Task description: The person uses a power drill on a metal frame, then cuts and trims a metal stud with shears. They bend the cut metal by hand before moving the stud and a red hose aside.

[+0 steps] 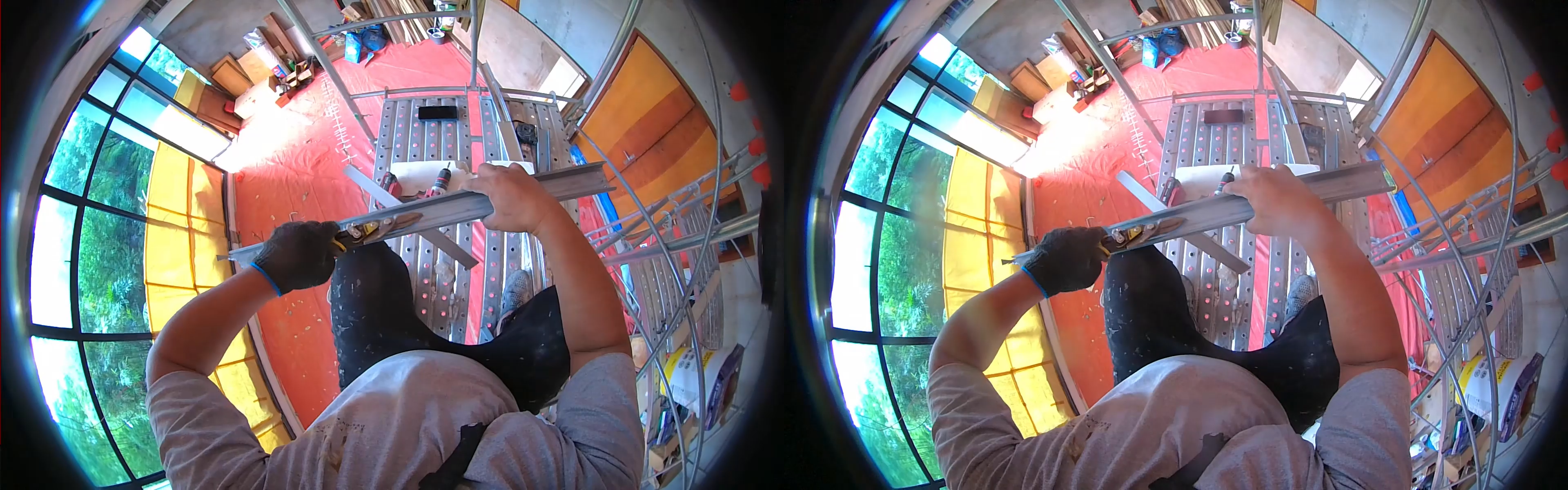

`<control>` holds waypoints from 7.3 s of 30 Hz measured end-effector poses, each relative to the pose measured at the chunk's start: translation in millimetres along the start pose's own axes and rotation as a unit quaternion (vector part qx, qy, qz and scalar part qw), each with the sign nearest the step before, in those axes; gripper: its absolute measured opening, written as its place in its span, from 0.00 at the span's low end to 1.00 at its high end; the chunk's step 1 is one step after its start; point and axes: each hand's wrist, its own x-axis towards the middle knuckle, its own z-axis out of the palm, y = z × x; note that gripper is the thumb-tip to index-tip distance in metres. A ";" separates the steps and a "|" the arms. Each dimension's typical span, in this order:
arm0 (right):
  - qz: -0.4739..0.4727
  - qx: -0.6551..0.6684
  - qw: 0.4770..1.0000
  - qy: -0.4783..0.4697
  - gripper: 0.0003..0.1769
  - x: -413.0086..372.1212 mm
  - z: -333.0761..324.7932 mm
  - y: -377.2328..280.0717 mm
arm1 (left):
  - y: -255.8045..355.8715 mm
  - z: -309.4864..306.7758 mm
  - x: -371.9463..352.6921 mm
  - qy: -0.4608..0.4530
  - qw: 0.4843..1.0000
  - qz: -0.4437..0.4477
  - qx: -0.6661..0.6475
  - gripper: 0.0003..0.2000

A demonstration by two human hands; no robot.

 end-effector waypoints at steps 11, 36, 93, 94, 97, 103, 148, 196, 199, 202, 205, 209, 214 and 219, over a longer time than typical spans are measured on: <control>0.028 0.027 0.999 -0.010 0.34 2.0 2.1 0.4 | -9.0 -20.6 -25.1 0.078 0.997 -0.016 0.015 0.28; 0.009 0.007 1.000 -0.007 0.34 2.4 0.7 -4.3 | -9.1 10.7 -4.1 0.035 0.999 0.002 0.020 0.19; 0.006 -0.036 0.997 0.063 0.31 -6.1 -11.7 -31.5 | -14.1 35.6 -18.6 0.111 0.994 0.006 -0.004 0.14; 0.017 -0.016 0.999 0.037 0.31 -4.5 -11.9 -31.9 | -13.6 35.6 -18.2 0.123 0.992 0.004 -0.028 0.15; 0.043 0.052 0.998 -0.014 0.32 0.5 -12.7 -23.6 | -5.2 31.7 -12.5 0.166 0.982 -0.015 -0.092 0.19; 0.097 0.137 0.986 0.009 0.31 -4.7 4.4 18.9 | 27.7 0.4 -39.9 0.139 0.969 -0.086 -0.188 0.25; 0.163 0.270 0.918 0.239 0.34 24.2 12.2 35.6 | 158.4 6.3 129.5 -0.138 0.344 0.072 -0.926 0.18; 0.130 0.799 0.576 0.113 0.26 -1.9 10.4 66.0 | 54.2 -108.2 103.5 0.398 0.910 0.023 0.110 0.35; 0.135 0.773 0.607 0.130 0.26 -0.5 10.9 62.3 | 49.2 -115.3 96.7 0.430 0.891 0.040 0.139 0.36; 0.118 0.766 0.618 0.135 0.26 -0.9 8.3 55.8 | 45.4 -118.3 90.7 0.454 0.876 0.057 0.153 0.36; 0.093 0.755 0.635 0.136 0.28 -1.6 9.4 56.7 | 46.8 -120.4 84.5 0.449 0.878 0.061 0.154 0.36; 0.081 0.741 0.653 0.138 0.27 -4.4 4.6 55.0 | 56.1 -124.8 68.0 0.399 0.909 0.038 0.119 0.34; 0.078 0.735 0.662 0.127 0.26 -8.7 3.0 61.8 | 38.8 -111.6 70.3 0.519 0.843 0.095 0.109 0.32; 0.109 0.659 0.736 0.111 0.22 -19.3 -2.9 65.7 | 8.8 -132.0 73.5 0.503 0.848 0.133 0.098 0.31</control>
